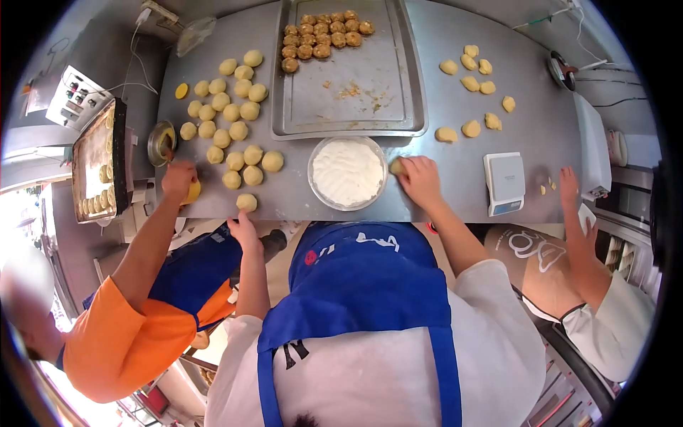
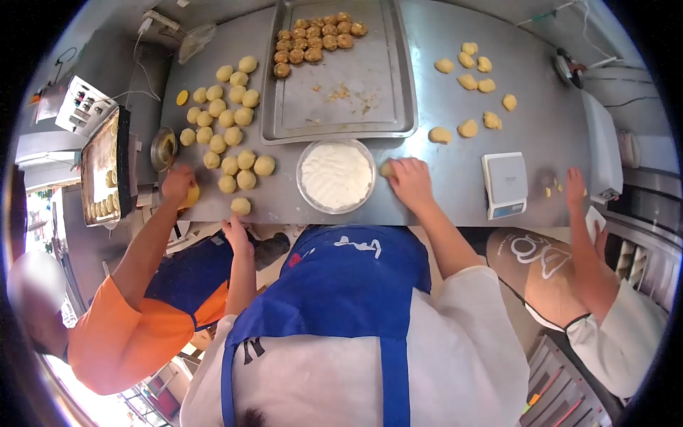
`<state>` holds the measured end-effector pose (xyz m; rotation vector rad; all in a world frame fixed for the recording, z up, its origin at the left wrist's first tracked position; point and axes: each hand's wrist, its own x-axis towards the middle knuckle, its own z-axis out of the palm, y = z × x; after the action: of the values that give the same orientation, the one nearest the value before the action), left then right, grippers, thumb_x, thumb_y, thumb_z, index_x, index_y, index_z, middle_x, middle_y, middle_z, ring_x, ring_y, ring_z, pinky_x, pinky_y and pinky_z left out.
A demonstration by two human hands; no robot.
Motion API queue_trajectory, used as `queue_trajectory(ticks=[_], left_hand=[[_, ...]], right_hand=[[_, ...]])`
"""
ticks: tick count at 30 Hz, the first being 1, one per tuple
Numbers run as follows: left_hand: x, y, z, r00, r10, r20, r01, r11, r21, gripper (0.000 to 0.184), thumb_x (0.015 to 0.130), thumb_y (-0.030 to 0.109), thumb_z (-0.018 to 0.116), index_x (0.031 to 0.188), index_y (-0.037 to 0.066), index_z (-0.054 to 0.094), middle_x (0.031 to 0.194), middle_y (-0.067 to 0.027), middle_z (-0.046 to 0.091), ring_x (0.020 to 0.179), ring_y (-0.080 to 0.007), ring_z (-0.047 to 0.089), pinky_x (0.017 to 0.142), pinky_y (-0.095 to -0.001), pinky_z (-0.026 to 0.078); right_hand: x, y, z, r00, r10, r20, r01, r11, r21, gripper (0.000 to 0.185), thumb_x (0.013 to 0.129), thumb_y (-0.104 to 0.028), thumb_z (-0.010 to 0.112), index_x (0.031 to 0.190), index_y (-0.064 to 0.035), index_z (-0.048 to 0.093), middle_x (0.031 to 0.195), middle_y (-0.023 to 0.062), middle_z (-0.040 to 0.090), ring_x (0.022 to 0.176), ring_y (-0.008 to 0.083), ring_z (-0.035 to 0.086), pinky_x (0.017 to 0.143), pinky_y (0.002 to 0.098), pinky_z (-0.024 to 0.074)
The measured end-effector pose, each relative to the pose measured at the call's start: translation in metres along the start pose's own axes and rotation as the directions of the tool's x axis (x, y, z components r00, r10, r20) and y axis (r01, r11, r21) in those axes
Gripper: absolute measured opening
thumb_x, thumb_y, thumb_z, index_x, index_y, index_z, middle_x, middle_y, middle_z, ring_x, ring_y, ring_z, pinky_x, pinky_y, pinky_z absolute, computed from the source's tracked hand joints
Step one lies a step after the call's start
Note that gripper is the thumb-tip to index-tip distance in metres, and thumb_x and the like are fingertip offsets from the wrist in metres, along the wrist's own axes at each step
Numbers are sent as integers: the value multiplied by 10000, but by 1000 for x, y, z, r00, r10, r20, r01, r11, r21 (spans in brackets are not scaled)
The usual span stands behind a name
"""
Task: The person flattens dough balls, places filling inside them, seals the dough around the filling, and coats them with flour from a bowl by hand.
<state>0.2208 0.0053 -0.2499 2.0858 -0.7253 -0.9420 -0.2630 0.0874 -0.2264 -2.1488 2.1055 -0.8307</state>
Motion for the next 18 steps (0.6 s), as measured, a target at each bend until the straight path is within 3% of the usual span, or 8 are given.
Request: queue_trajectory(ticks=[1, 5, 6, 8, 10, 12, 13, 18], left_hand=[[-15, 15, -1, 996, 58, -66, -61, 997, -42, 752, 898, 295, 644, 1493, -44, 334, 1469, -233, 408, 1327, -305, 448, 1080, -367, 379], [-48, 37, 2, 961, 251, -118, -257, 966, -37, 625, 927, 221, 625, 1455, -25, 399, 1426, -204, 444, 1282, -258, 481, 1054, -353, 399], [-52, 41, 10, 931, 360, -52, -364, 927, -91, 560, 953, 195, 596, 1438, -23, 420, 1375, -155, 495, 1221, -226, 513, 1045, -344, 400], [-65, 61, 26, 882, 470, 6, -464, 872, -155, 497, 979, 168, 567, 1421, -20, 441, 1325, -106, 546, 1161, -194, 544, 1037, -335, 401], [-90, 97, 38, 861, 444, 249, -372, 882, -289, 354, 985, 111, 558, 1316, -15, 544, 1276, -100, 584, 1145, -172, 557, 1017, -305, 420], [-104, 114, 46, 819, 407, 404, -277, 898, -342, 309, 999, 112, 544, 1280, -13, 574, 1187, -72, 633, 1100, -155, 575, 1011, -294, 422], [-107, 113, 50, 788, 401, 466, -260, 904, -339, 301, 994, 120, 556, 1268, -2, 582, 1166, -63, 645, 1083, -126, 576, 960, -264, 438], [-124, 102, 66, 727, 215, 652, 47, 932, -359, 308, 996, 174, 559, 1267, 32, 590, 1172, -55, 652, 1075, -141, 587, 888, -270, 457]], right_hand=[[-15, 13, -13, 995, 97, 29, -95, 994, -44, 374, 763, -158, 726, 1121, -91, 646, 1026, 104, 641, 966, 304, 596, 857, 439, 448], [-37, 25, -27, 932, 354, -83, -363, 915, -175, 380, 760, -180, 751, 1118, -102, 650, 1002, 95, 642, 968, 297, 599, 854, 422, 443], [-40, 23, -24, 933, 349, -87, -359, 915, -184, 380, 760, -180, 751, 1118, -102, 650, 1002, 95, 642, 968, 297, 599, 854, 422, 443], [-31, -4, -21, 995, 56, 78, -54, 998, -28, 368, 762, -189, 759, 1101, -95, 651, 949, 105, 646, 934, 311, 608, 829, 428, 447], [-27, -5, -11, 994, 12, 106, -10, 1000, -19, 367, 755, -205, 769, 1084, -94, 651, 944, 108, 651, 936, 316, 610, 834, 436, 448], [-22, -3, 1, 942, 334, 13, -334, 942, -9, 391, 742, -239, 786, 1081, -99, 652, 962, 87, 643, 975, 293, 600, 862, 425, 442], [-12, -12, 0, 946, 324, 19, -323, 946, -6, 391, 742, -239, 786, 1081, -99, 652, 962, 87, 643, 975, 293, 600, 862, 425, 442], [53, -81, 8, 992, -123, -14, 124, 988, 95, 383, 738, -254, 774, 1075, -107, 671, 976, 48, 662, 1014, 257, 574, 880, 420, 432]])
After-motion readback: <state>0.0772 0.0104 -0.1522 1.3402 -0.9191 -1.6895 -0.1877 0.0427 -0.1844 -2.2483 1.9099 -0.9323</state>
